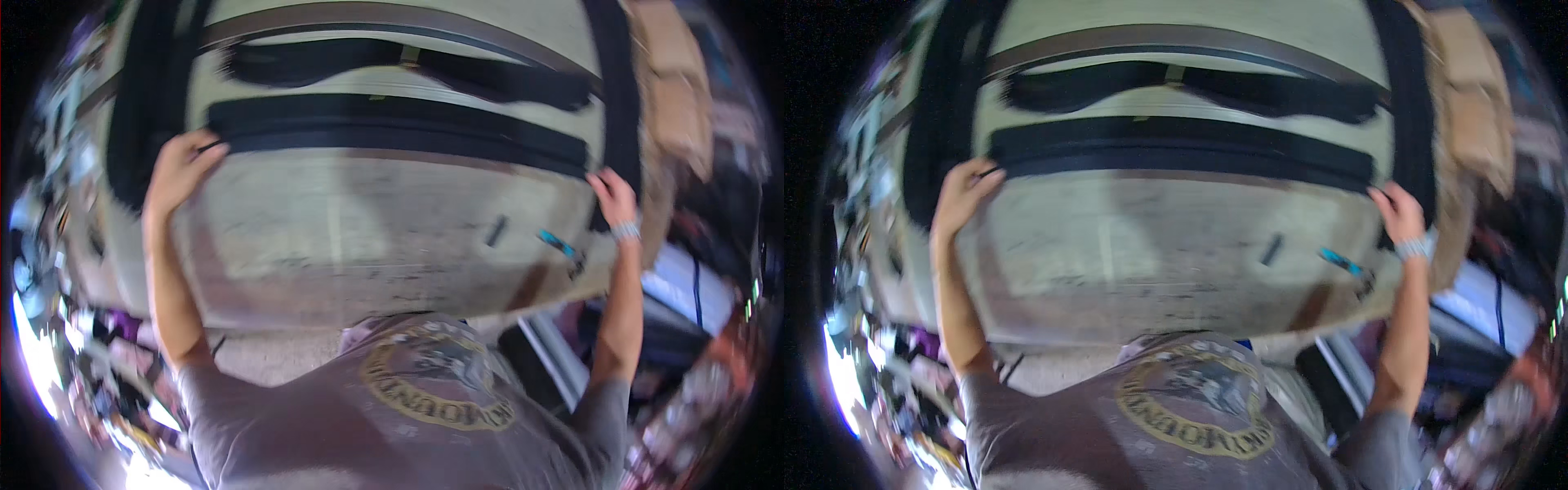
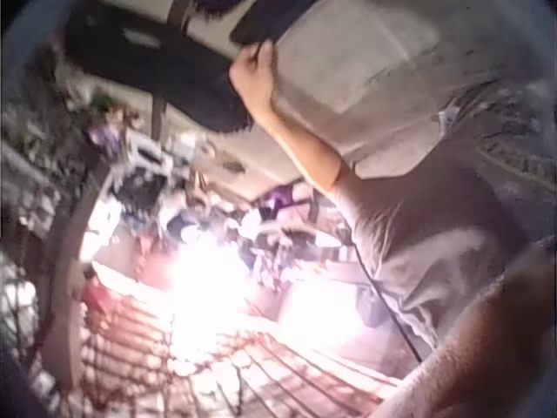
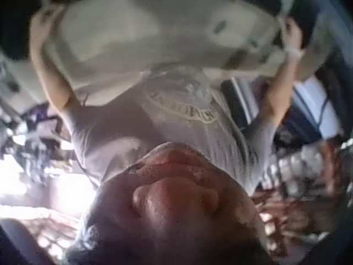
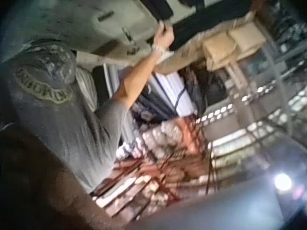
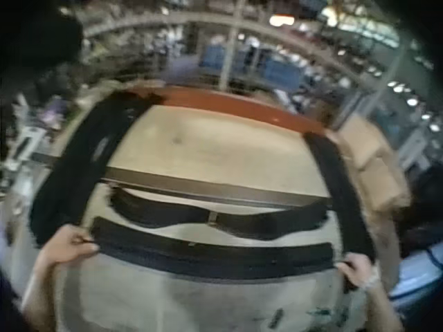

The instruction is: Trimming or cutting long black leather straps with a utility knife on a workshop table.

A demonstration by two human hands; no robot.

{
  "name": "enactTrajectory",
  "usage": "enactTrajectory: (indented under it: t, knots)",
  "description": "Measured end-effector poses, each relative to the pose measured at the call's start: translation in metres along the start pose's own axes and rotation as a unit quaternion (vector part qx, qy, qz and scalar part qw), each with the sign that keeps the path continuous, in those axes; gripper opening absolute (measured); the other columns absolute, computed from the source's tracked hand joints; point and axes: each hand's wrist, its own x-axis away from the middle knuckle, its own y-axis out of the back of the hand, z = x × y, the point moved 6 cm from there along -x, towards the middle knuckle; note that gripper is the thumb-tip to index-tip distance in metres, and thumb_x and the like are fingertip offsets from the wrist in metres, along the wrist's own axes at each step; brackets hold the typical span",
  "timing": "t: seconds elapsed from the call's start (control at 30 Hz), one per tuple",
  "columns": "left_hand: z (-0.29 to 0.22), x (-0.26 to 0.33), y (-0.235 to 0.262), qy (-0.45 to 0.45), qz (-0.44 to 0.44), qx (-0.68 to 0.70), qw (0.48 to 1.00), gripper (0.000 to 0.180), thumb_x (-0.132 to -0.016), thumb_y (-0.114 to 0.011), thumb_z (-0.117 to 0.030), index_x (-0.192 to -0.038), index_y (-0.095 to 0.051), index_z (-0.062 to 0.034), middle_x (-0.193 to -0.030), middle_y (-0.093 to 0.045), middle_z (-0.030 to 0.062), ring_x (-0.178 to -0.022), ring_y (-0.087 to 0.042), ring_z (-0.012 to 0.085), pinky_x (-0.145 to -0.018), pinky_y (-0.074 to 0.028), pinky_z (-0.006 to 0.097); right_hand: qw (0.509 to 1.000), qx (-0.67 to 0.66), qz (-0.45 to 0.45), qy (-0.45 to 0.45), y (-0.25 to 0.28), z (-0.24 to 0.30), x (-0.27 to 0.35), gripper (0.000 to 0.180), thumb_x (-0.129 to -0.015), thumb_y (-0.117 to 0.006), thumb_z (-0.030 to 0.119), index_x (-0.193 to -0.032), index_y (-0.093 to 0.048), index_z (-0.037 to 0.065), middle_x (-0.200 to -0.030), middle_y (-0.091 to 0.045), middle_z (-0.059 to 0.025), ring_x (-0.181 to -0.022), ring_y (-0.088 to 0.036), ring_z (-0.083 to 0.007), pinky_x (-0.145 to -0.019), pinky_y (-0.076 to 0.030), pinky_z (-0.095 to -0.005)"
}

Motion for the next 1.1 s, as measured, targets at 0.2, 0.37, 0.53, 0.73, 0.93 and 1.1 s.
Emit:
enactTrajectory:
  t: [0.2, 0.37, 0.53, 0.73, 0.93, 1.1]
  knots:
    - [0.039, -0.019, -0.007, 0.048, -0.097, 0.024, 0.994, 0.024, -0.092, -0.074, -0.023, -0.088, -0.067, 0.0, -0.071, -0.049, -0.0069, -0.065, -0.036, 0.0048, -0.058, -0.03, 0.025, 0.997, 0.021, 0.014, -0.072, -0.019, -0.044, -0.022, 0.019, -0.091, -0.071, 0.018, -0.094, -0.065, 0.001, -0.086, -0.066, -0.0225, -0.08, -0.065, -0.0382, -0.071, -0.051, -0.0428]
    - [0.052, -0.025, -0.023, 0.085, -0.172, 0.052, 0.98, 0.023, -0.093, -0.076, -0.022, -0.09, -0.065, -0.0022, -0.073, -0.043, -0.009, -0.066, -0.033, 0.0033, -0.058, -0.025, 0.022, 0.996, -0.003, 0.022, -0.088, -0.041, -0.089, -0.028, 0.018, -0.089, -0.073, 0.013, -0.103, -0.067, 0.002, -0.095, -0.071, -0.0194, -0.087, -0.069, -0.0353, -0.077, -0.054, -0.0404]
    - [0.08, -0.022, -0.031, 0.087, -0.238, 0.056, 0.966, 0.02, -0.093, -0.076, -0.021, -0.091, -0.067, -0.003, -0.072, -0.044, -0.0089, -0.065, -0.033, 0.0034, -0.058, -0.026, 0.022, 0.986, -0.068, -0.011, -0.153, -0.067, -0.115, -0.032, 0.03, -0.086, -0.08, 0.016, -0.108, -0.067, 0.001, -0.096, -0.072, -0.0114, -0.083, -0.066, -0.0199, -0.076, -0.054, -0.0336]
    - [0.095, -0.017, -0.035, 0.06, -0.355, 0.116, 0.926, 0.021, -0.097, -0.073, -0.023, -0.098, -0.068, -0.0027, -0.078, -0.055, -0.0077, -0.07, -0.045, 0.0023, -0.064, -0.034, 0.018, 0.917, -0.279, -0.137, -0.25, -0.087, -0.128, -0.012, 0.066, -0.079, -0.089, 0.02, -0.134, -0.057, 0.004, -0.105, -0.062, -0.0046, -0.081, -0.055, -0.0104, -0.074, -0.052, -0.0262]
    - [0.114, -0.019, -0.035, 0.059, -0.409, 0.117, 0.903, 0.028, -0.098, -0.071, -0.028, -0.096, -0.069, -0.0002, -0.086, -0.061, -0.0015, -0.076, -0.051, 0.0067, -0.07, -0.042, 0.021, 0.908, -0.273, -0.208, -0.24, -0.095, -0.12, -0.003, 0.066, -0.078, -0.09, 0.028, -0.131, -0.06, 0.003, -0.103, -0.059, -0.003, -0.079, -0.052, -0.0083, -0.072, -0.051, -0.0245]
    - [0.103, -0.018, -0.03, 0.061, -0.451, -0.053, 0.889, 0.037, -0.096, -0.07, -0.035, -0.094, -0.069, 0.0015, -0.087, -0.054, 0.0052, -0.074, -0.049, 0.014, -0.069, -0.043, 0.03, 0.918, -0.215, -0.252, -0.217, -0.091, -0.1, 0.001, 0.061, -0.077, -0.089, 0.033, -0.124, -0.066, 0.002, -0.104, -0.06, -0.0067, -0.077, -0.054, -0.0128, -0.074, -0.051, -0.0277]
